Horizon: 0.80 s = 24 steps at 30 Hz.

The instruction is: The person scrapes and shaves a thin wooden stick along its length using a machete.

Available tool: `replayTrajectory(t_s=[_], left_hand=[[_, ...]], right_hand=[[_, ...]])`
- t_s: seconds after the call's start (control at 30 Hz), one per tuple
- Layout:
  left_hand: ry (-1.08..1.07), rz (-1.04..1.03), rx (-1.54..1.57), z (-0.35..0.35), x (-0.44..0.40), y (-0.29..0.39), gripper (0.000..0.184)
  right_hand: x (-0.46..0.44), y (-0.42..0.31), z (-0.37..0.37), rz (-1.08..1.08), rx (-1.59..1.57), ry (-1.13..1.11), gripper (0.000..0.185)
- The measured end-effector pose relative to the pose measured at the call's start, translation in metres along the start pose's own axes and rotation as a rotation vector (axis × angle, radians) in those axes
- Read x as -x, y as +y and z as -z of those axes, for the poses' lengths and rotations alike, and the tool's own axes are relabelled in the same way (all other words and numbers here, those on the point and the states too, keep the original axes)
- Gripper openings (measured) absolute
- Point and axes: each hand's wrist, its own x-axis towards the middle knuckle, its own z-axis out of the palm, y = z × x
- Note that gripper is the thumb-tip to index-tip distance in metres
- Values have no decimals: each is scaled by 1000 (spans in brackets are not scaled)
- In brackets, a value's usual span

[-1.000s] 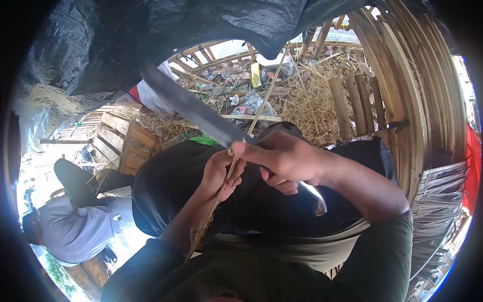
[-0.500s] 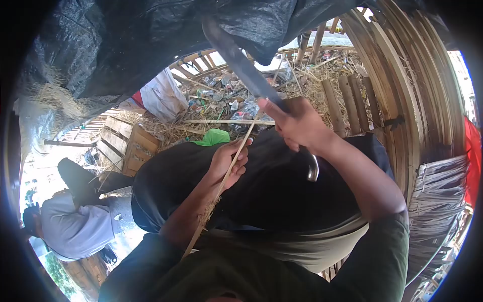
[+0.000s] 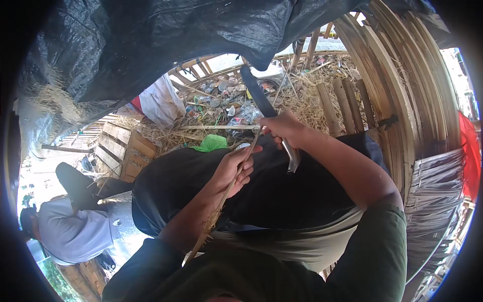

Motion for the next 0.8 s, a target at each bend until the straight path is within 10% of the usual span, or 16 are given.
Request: replayTrajectory(t_s=[0.33, 0.47, 0.8], left_hand=[[-75, -82, 10, 16, -10, 2, 37], [-182, 295, -430, 37, -10, -11, 75], [-553, 338, 23, 31, 11, 2, 60]], right_hand=[[2, 1, -3, 24, 139, 135, 41], [-14, 1, 16, -48, -124, 6, 30], [-21, -13, 63, -90, -196, -29, 23]])
